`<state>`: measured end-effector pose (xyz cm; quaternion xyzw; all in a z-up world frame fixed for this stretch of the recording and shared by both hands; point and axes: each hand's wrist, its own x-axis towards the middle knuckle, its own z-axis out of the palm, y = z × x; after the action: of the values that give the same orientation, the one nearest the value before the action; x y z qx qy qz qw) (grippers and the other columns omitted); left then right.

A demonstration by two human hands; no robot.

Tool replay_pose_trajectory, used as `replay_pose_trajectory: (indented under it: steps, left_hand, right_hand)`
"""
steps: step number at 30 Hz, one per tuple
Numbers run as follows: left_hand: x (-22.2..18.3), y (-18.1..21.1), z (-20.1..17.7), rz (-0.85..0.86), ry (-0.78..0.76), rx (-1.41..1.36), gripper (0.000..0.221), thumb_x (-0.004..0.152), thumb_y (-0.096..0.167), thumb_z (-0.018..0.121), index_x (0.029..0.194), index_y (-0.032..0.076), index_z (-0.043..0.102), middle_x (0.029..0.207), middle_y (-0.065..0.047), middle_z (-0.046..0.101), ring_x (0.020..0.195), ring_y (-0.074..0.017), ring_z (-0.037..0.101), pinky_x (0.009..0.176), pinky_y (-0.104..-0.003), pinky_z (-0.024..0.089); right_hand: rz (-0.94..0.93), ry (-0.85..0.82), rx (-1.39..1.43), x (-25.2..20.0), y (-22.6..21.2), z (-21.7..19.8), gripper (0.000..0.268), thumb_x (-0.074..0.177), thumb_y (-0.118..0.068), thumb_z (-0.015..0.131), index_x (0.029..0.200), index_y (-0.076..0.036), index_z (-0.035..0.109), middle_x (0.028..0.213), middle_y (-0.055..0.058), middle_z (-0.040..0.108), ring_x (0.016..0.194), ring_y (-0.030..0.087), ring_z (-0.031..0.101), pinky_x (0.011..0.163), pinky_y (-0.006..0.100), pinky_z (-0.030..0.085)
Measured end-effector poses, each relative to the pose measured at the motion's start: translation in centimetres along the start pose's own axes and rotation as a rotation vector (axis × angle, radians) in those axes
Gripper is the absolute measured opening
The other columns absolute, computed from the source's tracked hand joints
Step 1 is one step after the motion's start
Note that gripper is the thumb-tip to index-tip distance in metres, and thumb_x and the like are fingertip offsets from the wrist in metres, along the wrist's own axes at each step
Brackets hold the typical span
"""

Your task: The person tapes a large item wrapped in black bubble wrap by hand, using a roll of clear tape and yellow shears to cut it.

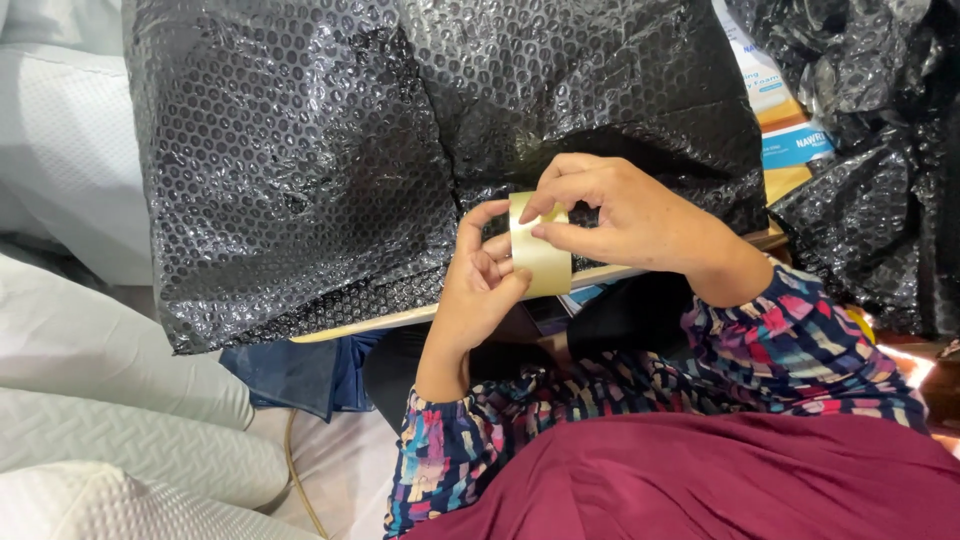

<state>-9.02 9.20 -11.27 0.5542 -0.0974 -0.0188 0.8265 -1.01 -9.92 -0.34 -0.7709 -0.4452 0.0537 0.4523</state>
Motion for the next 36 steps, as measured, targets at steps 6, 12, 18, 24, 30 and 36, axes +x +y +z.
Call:
replay_pose_trajectory:
  steps: [6, 12, 18, 24, 30, 36]
  left_hand:
    - [0.2, -4.7, -3.1, -0.003, -0.018, 0.037, 0.068, 0.088, -0.011, 0.053, 0.145, 0.012, 0.024, 0.119, -0.017, 0.066, 0.101, -0.019, 0.068, 0.083, -0.028, 0.061]
    - [-0.3, -4.2, -2.5, -0.037, -0.049, 0.142, 0.066, 0.091, -0.005, 0.059, 0.147, 0.008, 0.029, 0.121, -0.017, 0.071, 0.103, -0.0174, 0.07, 0.087, -0.029, 0.061]
    - [-0.1, -2.0, -0.1, -0.008, -0.035, 0.076, 0.062, 0.093, -0.003, 0.062, 0.146, 0.009, 0.032, 0.119, -0.013, 0.072, 0.103, -0.013, 0.069, 0.089, -0.029, 0.06]
    - [-0.2, -4.3, -1.8, -0.016, -0.018, 0.098, 0.065, 0.094, -0.002, 0.061, 0.151, 0.007, 0.03, 0.121, -0.015, 0.071, 0.102, -0.0164, 0.071, 0.087, -0.029, 0.06]
    - [-0.3, -5.1, -1.8, 0.044, 0.05, 0.055, 0.069, 0.094, -0.004, 0.059, 0.153, 0.009, 0.026, 0.124, -0.011, 0.067, 0.102, -0.0127, 0.066, 0.088, -0.028, 0.06]
    - [-0.5, -1.4, 1.8, 0.103, 0.205, -0.02, 0.073, 0.091, -0.007, 0.058, 0.157, 0.01, 0.03, 0.132, -0.013, 0.063, 0.112, -0.0177, 0.068, 0.092, -0.031, 0.061]
  right_hand:
    - [-0.278, -0.133, -0.262, 1.2, -2.0, -0.2, 0.021, 0.087, -0.011, 0.071, 0.107, -0.006, 0.074, 0.107, 0.011, 0.068, 0.093, 0.032, 0.06, 0.083, 0.044, 0.049]
    - [-0.275, -0.314, -0.552, 2.5, 0.0, 1.4, 0.008, 0.078, -0.023, 0.075, 0.083, -0.016, 0.075, 0.08, 0.0, 0.064, 0.077, 0.024, 0.061, 0.07, 0.039, 0.048]
    - [-0.157, -0.424, -0.478, 3.3, -2.4, 1.2, 0.012, 0.077, -0.013, 0.067, 0.082, -0.003, 0.073, 0.072, 0.01, 0.064, 0.072, 0.028, 0.064, 0.065, 0.038, 0.053]
    - [-0.065, -0.446, -0.471, 3.3, -2.2, 0.8, 0.015, 0.077, -0.008, 0.061, 0.085, -0.006, 0.074, 0.069, 0.007, 0.063, 0.067, 0.026, 0.064, 0.064, 0.035, 0.055]
    - [-0.235, -0.222, -0.179, 2.9, -1.2, 0.2, 0.037, 0.081, -0.004, 0.065, 0.117, -0.005, 0.061, 0.098, 0.017, 0.067, 0.075, 0.039, 0.067, 0.067, 0.046, 0.055]
    - [0.072, 0.149, 0.052, -2.9, 4.0, 0.9, 0.04, 0.083, -0.017, 0.082, 0.112, -0.004, 0.057, 0.073, 0.004, 0.059, 0.061, 0.019, 0.06, 0.057, 0.031, 0.049]
